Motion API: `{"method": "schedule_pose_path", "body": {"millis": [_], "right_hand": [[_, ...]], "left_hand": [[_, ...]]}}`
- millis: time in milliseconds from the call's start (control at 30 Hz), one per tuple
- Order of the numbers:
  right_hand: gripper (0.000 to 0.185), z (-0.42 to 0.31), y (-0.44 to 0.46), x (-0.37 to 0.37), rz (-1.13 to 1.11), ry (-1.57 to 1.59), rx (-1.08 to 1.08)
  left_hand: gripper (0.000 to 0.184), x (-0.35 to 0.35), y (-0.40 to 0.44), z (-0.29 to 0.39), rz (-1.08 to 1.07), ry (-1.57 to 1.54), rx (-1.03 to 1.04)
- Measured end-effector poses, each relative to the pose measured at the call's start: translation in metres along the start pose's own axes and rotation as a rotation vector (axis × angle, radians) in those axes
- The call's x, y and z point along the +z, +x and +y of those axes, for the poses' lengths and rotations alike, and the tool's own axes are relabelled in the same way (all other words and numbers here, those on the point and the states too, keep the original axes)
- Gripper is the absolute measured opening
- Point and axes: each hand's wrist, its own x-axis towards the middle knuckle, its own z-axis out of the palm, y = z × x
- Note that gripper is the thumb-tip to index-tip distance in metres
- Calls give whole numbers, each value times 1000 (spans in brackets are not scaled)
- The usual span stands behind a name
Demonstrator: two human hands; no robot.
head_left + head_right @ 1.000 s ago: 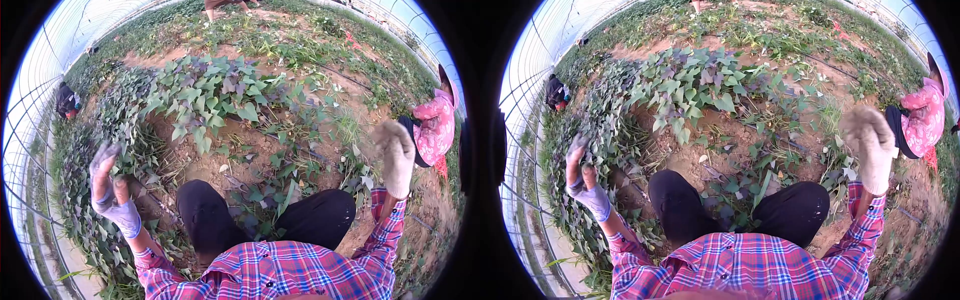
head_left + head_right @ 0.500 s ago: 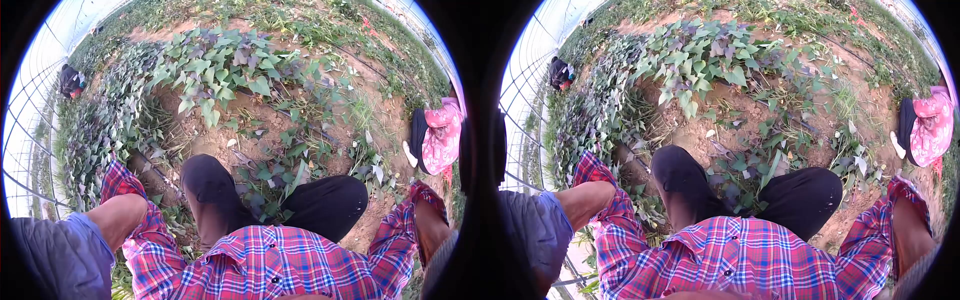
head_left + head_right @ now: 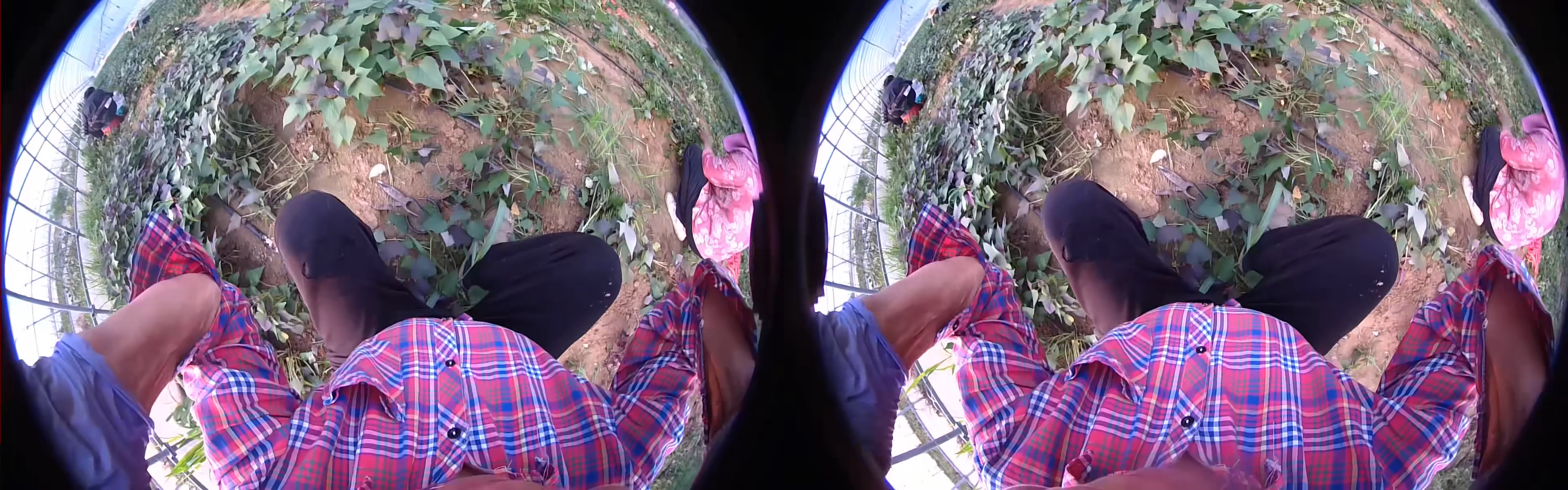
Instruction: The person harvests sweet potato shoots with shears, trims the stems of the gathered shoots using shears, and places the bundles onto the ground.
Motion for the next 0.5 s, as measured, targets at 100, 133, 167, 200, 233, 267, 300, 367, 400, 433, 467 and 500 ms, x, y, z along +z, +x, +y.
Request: {"method": "schedule_pose_path", "body": {"millis": [100,133,167,200,233,267,300,367,400,433,467,500], "right_hand": [[37,1,-1,6,-16,9,-12],[37,0,-2,7,-20,13,-13],[37,-1,-2,9,-23,19,-24],[37,-3,-1,10,-25,24,-41],[37,-5,2,13,-26,31,-62],[37,-8,4,15,-27,40,-86],[37,-10,5,16,-27,47,-106],[37,-14,4,20,-18,63,-145],[38,-15,2,22,-13,70,-158],[38,-17,1,23,-8,76,-170],[38,-18,-1,25,-4,80,-176],[38,-20,-2,27,-3,83,-182]], "left_hand": [[46,158,20,20,7,-11,-2],[46,101,8,36,7,-15,-4],[46,213,29,35,9,-17,3],[46,197,26,40,13,-19,16],[46,279,42,41,19,-20,34],[46,309,51,40,24,-20,53],[47,284,45,52,27,-22,71],[47,292,61,84,26,-28,107],[47,307,52,79,22,-33,120],[47,236,36,99,18,-38,131],[47,178,27,112,13,-46,136],[48,205,33,112,11,-53,140]]}}
